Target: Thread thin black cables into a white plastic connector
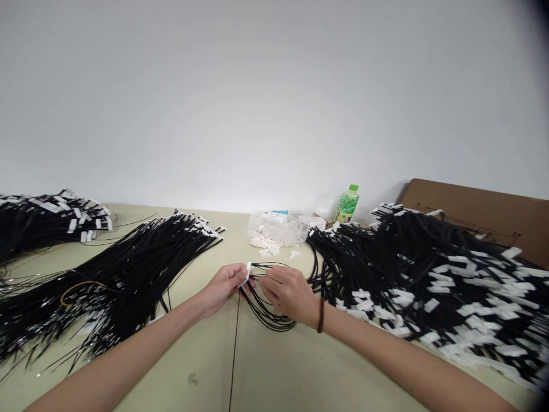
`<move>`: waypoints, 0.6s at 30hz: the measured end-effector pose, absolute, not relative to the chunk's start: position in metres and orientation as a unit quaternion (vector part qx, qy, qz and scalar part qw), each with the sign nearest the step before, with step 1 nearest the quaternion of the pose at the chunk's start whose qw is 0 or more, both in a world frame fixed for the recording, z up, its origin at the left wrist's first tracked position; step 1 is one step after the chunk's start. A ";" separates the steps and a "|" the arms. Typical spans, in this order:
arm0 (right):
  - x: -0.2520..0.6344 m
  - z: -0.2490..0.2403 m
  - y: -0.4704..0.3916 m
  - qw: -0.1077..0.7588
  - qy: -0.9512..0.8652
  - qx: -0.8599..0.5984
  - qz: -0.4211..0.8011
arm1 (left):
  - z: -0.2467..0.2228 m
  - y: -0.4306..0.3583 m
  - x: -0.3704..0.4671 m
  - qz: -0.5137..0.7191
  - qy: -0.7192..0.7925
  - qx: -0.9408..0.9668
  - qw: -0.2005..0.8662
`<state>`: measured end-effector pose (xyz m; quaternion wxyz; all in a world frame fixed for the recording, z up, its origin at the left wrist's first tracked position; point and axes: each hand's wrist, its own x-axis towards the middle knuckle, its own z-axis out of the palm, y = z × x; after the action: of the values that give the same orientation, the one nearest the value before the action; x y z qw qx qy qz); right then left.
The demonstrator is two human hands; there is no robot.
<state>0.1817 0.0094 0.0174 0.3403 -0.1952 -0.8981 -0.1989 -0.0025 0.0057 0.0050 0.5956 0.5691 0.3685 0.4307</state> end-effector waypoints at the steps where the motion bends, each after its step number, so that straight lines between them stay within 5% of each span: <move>1: 0.181 0.017 0.009 0.341 -0.898 -0.194 -0.199 | 0.005 0.006 -0.003 0.430 0.368 0.570 0.596; 18: 0.181 0.013 0.009 0.341 -0.900 -0.191 -0.192 | 0.007 0.004 -0.001 0.427 0.367 0.571 0.597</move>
<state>0.1811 0.0092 0.0135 0.3409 -0.1914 -0.9002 -0.1917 -0.0015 0.0042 0.0070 0.5975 0.5707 0.3672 0.4272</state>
